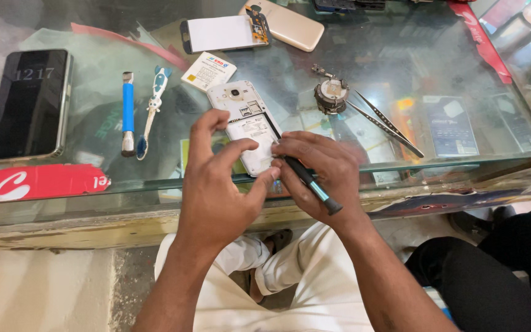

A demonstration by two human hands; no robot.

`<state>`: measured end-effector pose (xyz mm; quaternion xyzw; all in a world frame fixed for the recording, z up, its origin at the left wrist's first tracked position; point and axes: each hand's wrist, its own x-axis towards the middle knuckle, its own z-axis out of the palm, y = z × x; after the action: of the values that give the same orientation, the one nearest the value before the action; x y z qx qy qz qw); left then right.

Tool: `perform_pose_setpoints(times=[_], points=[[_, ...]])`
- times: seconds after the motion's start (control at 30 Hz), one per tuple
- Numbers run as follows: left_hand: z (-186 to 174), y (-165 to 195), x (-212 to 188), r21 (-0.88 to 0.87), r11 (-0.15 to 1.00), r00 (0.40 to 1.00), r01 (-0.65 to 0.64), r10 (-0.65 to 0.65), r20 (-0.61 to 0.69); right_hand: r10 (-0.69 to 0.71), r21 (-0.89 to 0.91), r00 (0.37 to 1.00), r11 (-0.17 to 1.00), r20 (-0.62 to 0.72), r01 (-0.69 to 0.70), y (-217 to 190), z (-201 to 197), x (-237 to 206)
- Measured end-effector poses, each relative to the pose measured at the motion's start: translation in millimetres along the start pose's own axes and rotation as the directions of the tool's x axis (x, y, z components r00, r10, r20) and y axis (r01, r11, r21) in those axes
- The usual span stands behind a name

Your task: The person disassembles a smartphone on a glass counter, using a screwdriver to remove screws from the phone's back housing and pry off the rear cover. They lift out the internal frame, work on the battery compartment, and finally separate the mid-frame to expose the motherboard and place the opened parts on the counter.

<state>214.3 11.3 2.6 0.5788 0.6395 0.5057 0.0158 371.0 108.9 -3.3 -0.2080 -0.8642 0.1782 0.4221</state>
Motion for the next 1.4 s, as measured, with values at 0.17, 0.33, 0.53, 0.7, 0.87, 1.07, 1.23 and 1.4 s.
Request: perform_pose_setpoints(times=[0.17,0.33,0.53,0.7,0.87,1.07,1.23,1.4], points=[[3,-8,10,-0.266,0.915,0.933,0.303,-0.342,-0.114,0.061,0.121,0.997,0.99,0.055,-0.067,-5,-4,5],[-6,-25,28,-0.208,0.886,0.894,0.415,-0.439,-0.085,0.177,0.281,0.981,0.94,0.077,-0.191,-5,-6,13],[-22,-40,59,0.072,0.907,0.901,0.415,-0.421,0.108,0.261,0.368,0.936,0.868,0.237,-0.335,3,19,47],[-30,-41,75,0.239,0.898,0.883,0.369,-0.419,0.212,0.282,0.522,0.918,0.758,0.278,-0.391,5,29,51],[-27,-33,69,0.412,0.858,0.902,0.307,-0.4,0.161,0.275,0.574,0.914,0.714,0.297,-0.401,7,26,42],[-25,-35,77,0.349,0.914,0.904,0.208,-0.315,0.288,0.351,0.627,0.899,0.646,0.261,-0.435,11,29,42],[-20,-38,77,0.395,0.913,0.951,0.104,-0.207,0.228,0.382,0.569,0.888,0.682,0.257,-0.459,11,29,47],[-31,-39,67,0.539,0.842,0.933,0.024,-0.212,0.29,0.364,0.367,0.908,0.831,0.207,-0.417,6,28,48]])
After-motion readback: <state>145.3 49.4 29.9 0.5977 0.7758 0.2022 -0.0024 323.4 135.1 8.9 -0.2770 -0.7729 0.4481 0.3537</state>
